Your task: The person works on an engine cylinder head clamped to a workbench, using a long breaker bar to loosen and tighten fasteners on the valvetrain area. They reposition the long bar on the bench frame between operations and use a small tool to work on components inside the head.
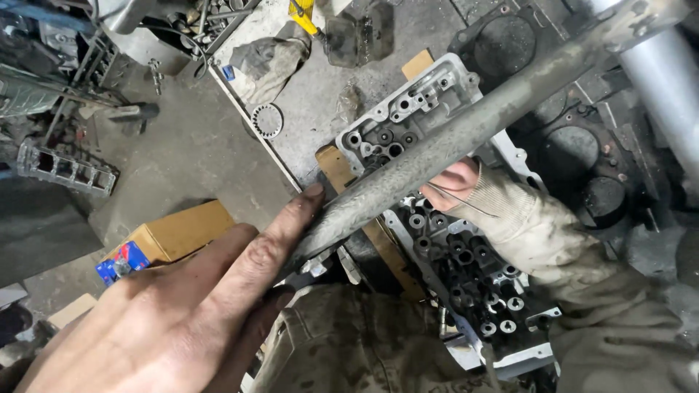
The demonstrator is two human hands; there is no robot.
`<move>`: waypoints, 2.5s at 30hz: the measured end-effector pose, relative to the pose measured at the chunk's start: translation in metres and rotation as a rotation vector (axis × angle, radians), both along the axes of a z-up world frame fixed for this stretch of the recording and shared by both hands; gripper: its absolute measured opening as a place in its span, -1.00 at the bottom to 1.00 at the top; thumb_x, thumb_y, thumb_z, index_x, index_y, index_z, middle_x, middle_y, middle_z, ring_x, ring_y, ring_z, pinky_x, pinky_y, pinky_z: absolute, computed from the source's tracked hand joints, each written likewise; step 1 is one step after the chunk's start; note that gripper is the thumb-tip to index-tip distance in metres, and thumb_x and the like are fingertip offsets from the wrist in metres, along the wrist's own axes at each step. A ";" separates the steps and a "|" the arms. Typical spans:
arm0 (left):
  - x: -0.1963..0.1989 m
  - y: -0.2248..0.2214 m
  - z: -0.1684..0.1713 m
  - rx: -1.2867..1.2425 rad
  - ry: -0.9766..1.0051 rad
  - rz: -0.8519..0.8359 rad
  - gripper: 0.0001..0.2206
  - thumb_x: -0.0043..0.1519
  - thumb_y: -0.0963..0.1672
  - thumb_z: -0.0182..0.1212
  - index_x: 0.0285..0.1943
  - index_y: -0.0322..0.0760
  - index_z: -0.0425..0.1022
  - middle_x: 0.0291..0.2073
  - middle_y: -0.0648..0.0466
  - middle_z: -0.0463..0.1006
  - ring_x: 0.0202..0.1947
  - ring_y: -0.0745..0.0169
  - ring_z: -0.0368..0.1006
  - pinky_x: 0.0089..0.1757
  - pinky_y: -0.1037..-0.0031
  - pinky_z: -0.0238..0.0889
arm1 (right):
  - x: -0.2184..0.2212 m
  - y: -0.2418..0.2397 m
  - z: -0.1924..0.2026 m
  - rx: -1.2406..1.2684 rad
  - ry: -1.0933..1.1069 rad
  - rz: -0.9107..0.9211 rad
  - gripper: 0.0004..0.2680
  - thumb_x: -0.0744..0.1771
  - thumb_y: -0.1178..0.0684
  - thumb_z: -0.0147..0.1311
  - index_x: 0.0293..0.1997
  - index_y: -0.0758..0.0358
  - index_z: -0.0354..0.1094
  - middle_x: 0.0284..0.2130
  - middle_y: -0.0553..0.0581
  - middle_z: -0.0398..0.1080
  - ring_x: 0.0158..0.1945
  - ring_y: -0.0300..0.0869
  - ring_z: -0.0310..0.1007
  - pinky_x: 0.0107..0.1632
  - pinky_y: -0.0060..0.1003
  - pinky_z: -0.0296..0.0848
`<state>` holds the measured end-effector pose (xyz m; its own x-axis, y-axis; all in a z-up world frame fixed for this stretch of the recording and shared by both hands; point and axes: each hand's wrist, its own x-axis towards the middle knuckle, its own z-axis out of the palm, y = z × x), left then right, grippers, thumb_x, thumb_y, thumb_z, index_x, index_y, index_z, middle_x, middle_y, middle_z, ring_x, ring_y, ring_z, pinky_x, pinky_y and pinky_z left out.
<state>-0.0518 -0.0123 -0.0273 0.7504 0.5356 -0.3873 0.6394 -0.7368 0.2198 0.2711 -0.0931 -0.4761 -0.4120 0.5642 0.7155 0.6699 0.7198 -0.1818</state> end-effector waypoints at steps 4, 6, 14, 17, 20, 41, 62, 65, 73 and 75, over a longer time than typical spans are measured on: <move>0.014 0.003 0.006 0.062 -0.108 -0.038 -0.20 0.05 -0.16 0.25 0.60 -0.11 0.16 -0.03 -0.25 0.58 -0.10 -0.24 0.57 -0.15 0.10 0.46 | -0.008 0.003 0.061 -0.025 -0.090 -0.044 -0.87 0.29 0.18 0.29 -0.11 0.13 0.62 0.08 -0.01 0.41 0.26 -0.07 0.24 0.37 -0.10 0.31; 0.006 0.002 0.001 0.017 -0.073 -0.002 -0.21 0.06 -0.16 0.26 0.60 -0.06 0.16 -0.02 -0.22 0.60 -0.12 -0.17 0.59 -0.15 0.11 0.47 | -0.004 0.004 0.066 -0.048 -0.142 -0.077 -0.86 0.29 0.16 0.28 -0.10 0.11 0.63 0.08 -0.02 0.44 0.27 -0.08 0.22 0.36 -0.12 0.30; 0.015 0.003 0.004 0.205 -0.141 -0.128 -0.28 0.13 -0.09 0.22 0.56 -0.15 0.13 -0.01 -0.24 0.58 -0.04 -0.20 0.58 -0.07 0.09 0.45 | -0.004 0.006 0.073 -0.108 -0.183 -0.119 -0.83 0.27 0.14 0.28 -0.08 0.10 0.63 0.05 -0.05 0.49 0.27 -0.07 0.22 0.31 -0.12 0.31; 0.005 -0.004 0.004 -0.091 0.110 0.125 -0.27 0.20 -0.09 0.31 0.62 0.09 0.13 -0.05 -0.16 0.64 -0.28 0.08 0.62 -0.24 0.18 0.50 | -0.011 0.005 0.039 -0.034 0.017 -0.007 -0.84 0.30 0.19 0.31 -0.05 0.15 0.61 0.06 -0.03 0.45 0.24 -0.10 0.30 0.30 -0.14 0.37; 0.012 0.001 0.005 0.016 -0.047 0.009 -0.28 0.14 -0.11 0.29 0.57 -0.06 0.18 -0.06 -0.24 0.61 -0.05 -0.20 0.56 -0.08 0.05 0.43 | -0.011 0.012 0.057 -0.119 0.212 0.106 -0.83 0.30 0.24 0.29 -0.04 0.25 0.58 0.11 0.03 0.41 0.27 -0.11 0.35 0.31 -0.12 0.43; 0.014 0.008 -0.018 0.291 -0.178 -0.098 -0.42 0.17 0.03 0.22 0.44 0.03 0.33 -0.03 0.00 0.63 0.02 -0.14 0.55 0.08 0.01 0.35 | 0.005 0.028 0.058 -0.432 0.256 0.050 -0.85 0.31 0.22 0.18 -0.05 0.29 0.54 -0.01 0.12 0.49 0.07 -0.08 0.48 0.13 -0.15 0.51; 0.040 0.011 0.023 -0.001 0.219 0.022 -0.28 0.25 -0.09 0.17 0.65 0.03 -0.01 -0.14 -0.04 0.64 -0.31 0.00 0.65 -0.26 0.16 0.53 | -0.007 0.007 0.179 -0.461 0.348 0.007 -0.88 0.35 0.20 0.11 -0.07 0.33 0.51 -0.18 0.16 0.60 -0.16 -0.08 0.62 -0.04 -0.22 0.58; 0.057 0.008 0.042 -0.019 0.121 0.000 -0.13 0.09 -0.20 0.15 0.67 -0.16 -0.15 -0.11 -0.21 0.59 -0.44 -0.24 0.60 -0.38 0.08 0.49 | -0.007 -0.025 0.224 -0.402 0.328 0.013 -0.85 0.33 0.26 0.06 -0.06 0.39 0.51 -0.19 0.22 0.60 -0.19 -0.07 0.63 -0.08 -0.21 0.58; 0.055 0.009 0.033 0.190 0.214 -0.150 -0.26 0.22 -0.21 0.00 0.62 -0.25 -0.24 -0.24 -0.29 0.53 -0.23 -0.25 0.56 -0.17 0.04 0.46 | -0.001 -0.052 0.351 0.069 0.059 -0.640 -0.68 0.35 0.09 0.25 0.20 0.44 0.41 0.16 0.37 0.46 0.35 0.13 0.42 0.33 -0.02 0.35; 0.058 0.013 0.036 0.210 0.266 -0.193 -0.27 0.26 -0.22 -0.05 0.64 -0.28 -0.28 -0.23 -0.27 0.55 -0.22 -0.21 0.57 -0.17 0.06 0.48 | 0.009 -0.002 0.345 -0.028 -0.040 -0.728 -0.55 0.30 0.00 0.29 0.28 0.46 0.32 0.24 0.38 0.36 0.41 0.14 0.26 0.35 0.04 0.18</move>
